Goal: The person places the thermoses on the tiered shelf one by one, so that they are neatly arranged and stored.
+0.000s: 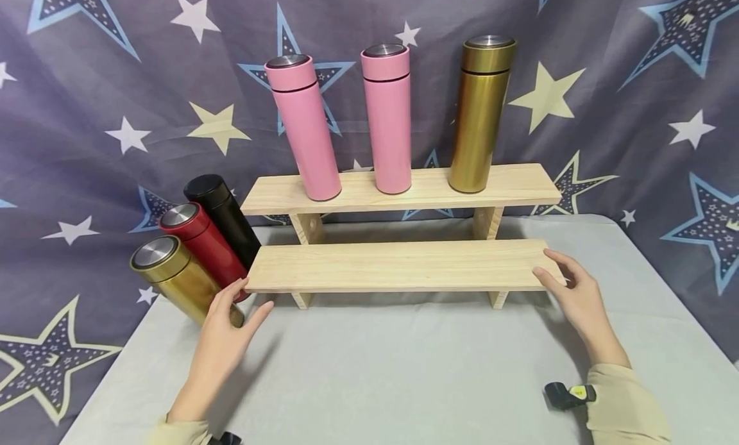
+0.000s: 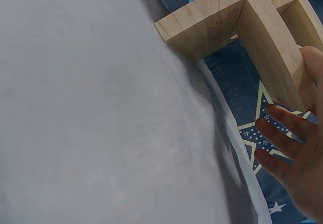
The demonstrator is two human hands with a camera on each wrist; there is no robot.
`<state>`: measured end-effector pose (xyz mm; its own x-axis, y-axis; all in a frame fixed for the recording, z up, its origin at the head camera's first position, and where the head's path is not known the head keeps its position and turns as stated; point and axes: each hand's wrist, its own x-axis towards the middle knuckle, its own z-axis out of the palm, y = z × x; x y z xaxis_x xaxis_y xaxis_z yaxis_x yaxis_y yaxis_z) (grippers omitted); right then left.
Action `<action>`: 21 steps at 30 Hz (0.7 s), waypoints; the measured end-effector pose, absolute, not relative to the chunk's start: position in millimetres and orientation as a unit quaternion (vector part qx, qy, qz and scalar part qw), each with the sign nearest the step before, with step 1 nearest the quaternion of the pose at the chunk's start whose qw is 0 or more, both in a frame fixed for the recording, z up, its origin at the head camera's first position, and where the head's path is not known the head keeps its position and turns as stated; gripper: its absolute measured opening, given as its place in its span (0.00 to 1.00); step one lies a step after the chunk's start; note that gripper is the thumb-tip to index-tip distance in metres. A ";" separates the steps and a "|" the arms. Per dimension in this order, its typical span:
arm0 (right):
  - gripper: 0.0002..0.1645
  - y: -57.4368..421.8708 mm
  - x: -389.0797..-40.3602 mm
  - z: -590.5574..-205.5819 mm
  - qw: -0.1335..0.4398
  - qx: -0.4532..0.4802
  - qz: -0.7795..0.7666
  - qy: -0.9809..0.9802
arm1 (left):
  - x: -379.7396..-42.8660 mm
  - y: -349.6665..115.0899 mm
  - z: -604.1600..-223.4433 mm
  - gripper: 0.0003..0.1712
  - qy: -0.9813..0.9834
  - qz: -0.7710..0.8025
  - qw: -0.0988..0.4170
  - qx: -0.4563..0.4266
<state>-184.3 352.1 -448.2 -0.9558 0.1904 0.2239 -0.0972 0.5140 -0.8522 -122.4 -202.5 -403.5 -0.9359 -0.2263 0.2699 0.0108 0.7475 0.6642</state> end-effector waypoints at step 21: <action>0.35 351.4 -186.9 -449.3 0.138 -0.047 0.492 -0.858 | -64.3 -248.2 -394.0 0.34 -0.873 -0.371 0.300 0.101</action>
